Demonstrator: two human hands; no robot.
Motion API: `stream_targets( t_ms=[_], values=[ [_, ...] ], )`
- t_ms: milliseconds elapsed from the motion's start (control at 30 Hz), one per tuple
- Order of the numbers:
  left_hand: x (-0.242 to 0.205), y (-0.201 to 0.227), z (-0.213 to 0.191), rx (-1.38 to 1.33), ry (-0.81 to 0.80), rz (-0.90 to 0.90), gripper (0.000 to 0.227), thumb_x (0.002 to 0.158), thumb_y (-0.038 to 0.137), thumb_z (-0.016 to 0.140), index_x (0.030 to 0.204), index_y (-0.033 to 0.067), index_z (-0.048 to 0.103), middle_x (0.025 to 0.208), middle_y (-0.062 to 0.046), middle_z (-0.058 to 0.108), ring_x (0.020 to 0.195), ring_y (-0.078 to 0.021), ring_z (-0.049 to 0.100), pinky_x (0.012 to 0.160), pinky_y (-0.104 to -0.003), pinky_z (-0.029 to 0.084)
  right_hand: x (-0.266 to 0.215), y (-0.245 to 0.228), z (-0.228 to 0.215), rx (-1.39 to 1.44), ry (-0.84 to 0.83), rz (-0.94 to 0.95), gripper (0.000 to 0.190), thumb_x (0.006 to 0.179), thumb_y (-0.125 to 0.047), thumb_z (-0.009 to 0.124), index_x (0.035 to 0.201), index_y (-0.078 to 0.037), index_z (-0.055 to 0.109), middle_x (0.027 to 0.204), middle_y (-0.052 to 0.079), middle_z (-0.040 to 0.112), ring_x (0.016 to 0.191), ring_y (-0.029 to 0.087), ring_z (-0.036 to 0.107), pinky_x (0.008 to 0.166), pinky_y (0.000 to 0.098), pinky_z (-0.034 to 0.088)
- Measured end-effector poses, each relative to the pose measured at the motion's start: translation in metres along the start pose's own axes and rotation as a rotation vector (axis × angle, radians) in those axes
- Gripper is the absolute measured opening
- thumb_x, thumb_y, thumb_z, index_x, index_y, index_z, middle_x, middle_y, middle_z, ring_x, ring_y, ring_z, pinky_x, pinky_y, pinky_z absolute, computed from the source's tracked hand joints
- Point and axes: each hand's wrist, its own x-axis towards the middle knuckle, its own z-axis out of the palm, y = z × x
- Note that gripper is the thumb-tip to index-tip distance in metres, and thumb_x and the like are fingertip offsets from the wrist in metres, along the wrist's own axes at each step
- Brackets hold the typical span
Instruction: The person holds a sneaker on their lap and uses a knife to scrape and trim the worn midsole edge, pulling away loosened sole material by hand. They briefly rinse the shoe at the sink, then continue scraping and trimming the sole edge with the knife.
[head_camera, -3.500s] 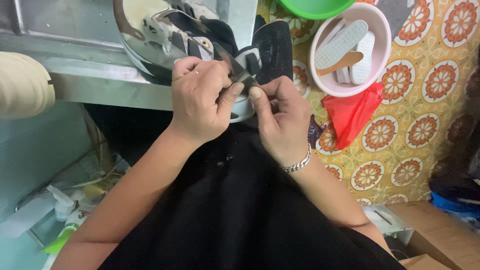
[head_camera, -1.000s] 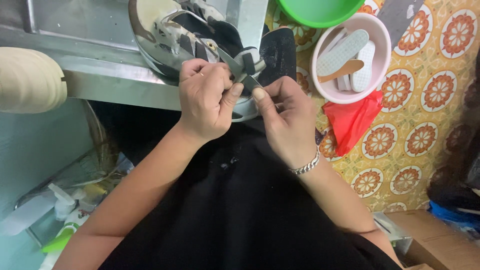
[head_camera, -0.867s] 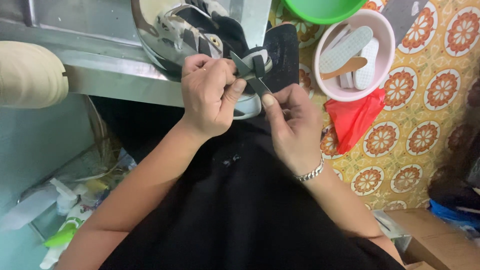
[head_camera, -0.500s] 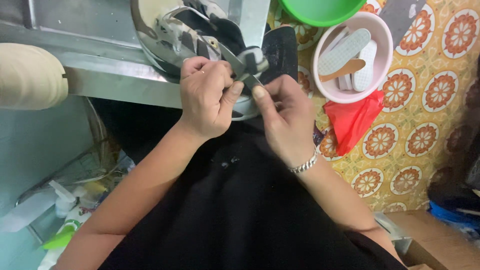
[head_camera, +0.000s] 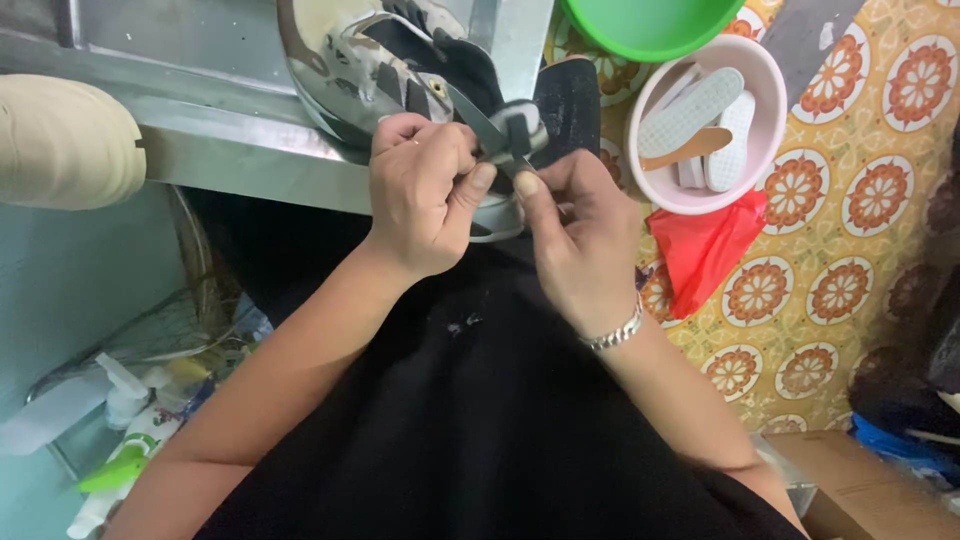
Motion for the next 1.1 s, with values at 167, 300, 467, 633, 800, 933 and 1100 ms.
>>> stream_targets(
  t_ms=[167,300,467,633,800,933,1100],
  values=[
    [-0.001,0.000,0.001,-0.011,0.036,0.069,0.022,0.105,0.019,0.063,0.089,0.0074,0.054,0.089,-0.006,0.066,0.079,-0.0260,0.062,0.094,-0.040,0.039,-0.010,0.007,-0.008,0.029,-0.001,0.027,0.020,0.104,-0.014,0.070,0.091,-0.001,0.061,0.073,0.001,0.062,0.064,0.005,0.053,0.059,0.0238,0.047],
    [-0.002,0.000,-0.001,0.026,-0.015,0.041,0.023,0.104,0.018,0.064,0.086,0.0067,0.055,0.082,-0.005,0.064,0.077,-0.0278,0.063,0.093,-0.041,0.038,-0.004,0.008,0.003,0.047,0.000,-0.005,0.022,0.105,-0.013,0.070,0.090,-0.002,0.058,0.073,0.000,0.059,0.064,0.006,0.052,0.058,0.0230,0.044],
    [-0.020,0.000,-0.005,-0.033,0.024,0.097,0.025,0.108,0.019,0.060,0.086,0.0093,0.052,0.102,-0.008,0.071,0.087,-0.0252,0.067,0.096,-0.039,0.038,0.015,0.010,-0.029,0.141,0.062,-0.088,0.022,0.113,-0.011,0.066,0.095,-0.003,0.057,0.080,-0.001,0.061,0.070,0.005,0.054,0.062,0.0223,0.045],
    [-0.006,0.003,-0.011,-0.131,-0.013,0.021,0.026,0.108,0.021,0.060,0.087,0.0087,0.053,0.102,-0.006,0.074,0.080,-0.0218,0.061,0.096,-0.037,0.037,0.022,0.009,-0.044,0.562,-0.035,0.026,0.019,0.117,-0.012,0.060,0.100,-0.005,0.055,0.076,0.000,0.058,0.060,0.003,0.046,0.053,0.0195,0.033],
    [0.013,0.006,-0.023,-0.121,-0.108,-0.035,0.017,0.110,0.021,0.056,0.107,0.0068,0.064,0.083,-0.002,0.061,0.078,-0.0223,0.055,0.098,-0.036,0.036,0.029,-0.016,-0.022,0.784,-0.090,0.173,0.014,0.103,-0.005,0.060,0.117,-0.003,0.058,0.075,-0.004,0.052,0.049,0.002,0.033,0.042,0.0206,0.023],
    [0.012,0.002,-0.023,-0.129,-0.105,-0.041,0.019,0.114,0.023,0.054,0.105,0.0072,0.061,0.087,-0.002,0.059,0.081,-0.0228,0.054,0.097,-0.032,0.036,0.034,0.003,-0.009,0.828,-0.134,0.211,0.022,0.100,-0.005,0.059,0.122,-0.002,0.059,0.075,-0.004,0.053,0.049,0.001,0.031,0.042,0.0206,0.022],
    [0.016,0.018,-0.033,-0.324,-0.033,-0.119,0.029,0.116,0.026,0.043,0.118,0.0072,0.065,0.093,-0.003,0.063,0.087,-0.0173,0.059,0.086,-0.030,0.047,0.037,0.037,0.007,1.038,-0.222,0.148,0.019,0.111,-0.011,0.059,0.129,-0.002,0.059,0.069,-0.004,0.049,0.048,0.004,0.034,0.044,0.0231,0.024]
  ],
)
